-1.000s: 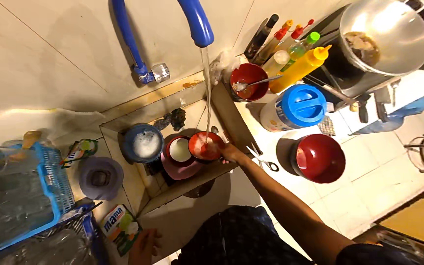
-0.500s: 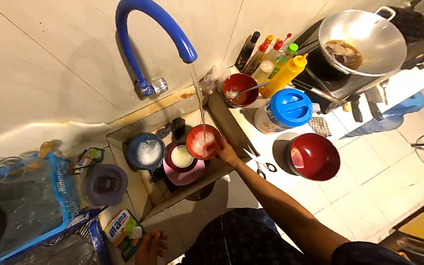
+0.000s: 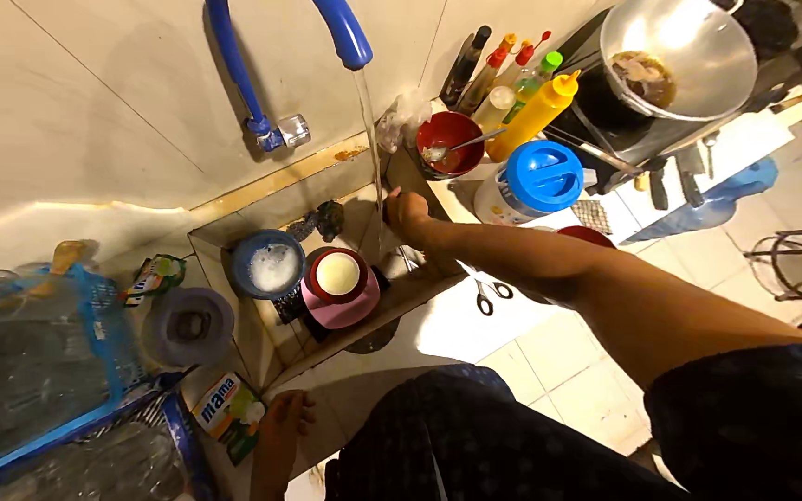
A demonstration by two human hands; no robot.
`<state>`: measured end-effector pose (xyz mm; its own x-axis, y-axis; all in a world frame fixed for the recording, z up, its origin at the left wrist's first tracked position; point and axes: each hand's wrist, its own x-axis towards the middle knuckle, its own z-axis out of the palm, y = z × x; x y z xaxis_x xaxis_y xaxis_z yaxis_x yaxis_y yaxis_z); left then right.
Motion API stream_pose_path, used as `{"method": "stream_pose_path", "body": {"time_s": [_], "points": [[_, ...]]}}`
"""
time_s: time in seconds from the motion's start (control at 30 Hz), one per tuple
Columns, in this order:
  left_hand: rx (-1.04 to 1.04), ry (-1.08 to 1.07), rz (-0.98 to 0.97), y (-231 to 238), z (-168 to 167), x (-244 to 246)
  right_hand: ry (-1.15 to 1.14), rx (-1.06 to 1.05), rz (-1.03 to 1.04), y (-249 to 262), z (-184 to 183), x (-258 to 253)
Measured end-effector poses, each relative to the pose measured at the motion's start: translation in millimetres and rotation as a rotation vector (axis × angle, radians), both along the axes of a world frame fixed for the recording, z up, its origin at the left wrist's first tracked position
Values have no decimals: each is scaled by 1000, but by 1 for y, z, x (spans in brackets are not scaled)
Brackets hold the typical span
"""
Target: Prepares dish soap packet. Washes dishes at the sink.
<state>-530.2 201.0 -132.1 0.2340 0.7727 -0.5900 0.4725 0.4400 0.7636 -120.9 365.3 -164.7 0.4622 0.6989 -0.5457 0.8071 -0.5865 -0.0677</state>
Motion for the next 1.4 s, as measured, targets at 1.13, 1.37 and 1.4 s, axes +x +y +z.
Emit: {"method": "stream_pose_path", "body": {"time_s": [1.13, 1.37, 1.4], "points": [[-55, 47, -1, -3, 4, -5, 990, 316, -733, -108, -72, -20], [-66, 59, -32, -3, 9, 0, 1812, 249, -1524, -108, -78, -54], [-68, 60, -36, -2, 10, 1, 1858, 250, -1595, -106, -78, -57]]}}
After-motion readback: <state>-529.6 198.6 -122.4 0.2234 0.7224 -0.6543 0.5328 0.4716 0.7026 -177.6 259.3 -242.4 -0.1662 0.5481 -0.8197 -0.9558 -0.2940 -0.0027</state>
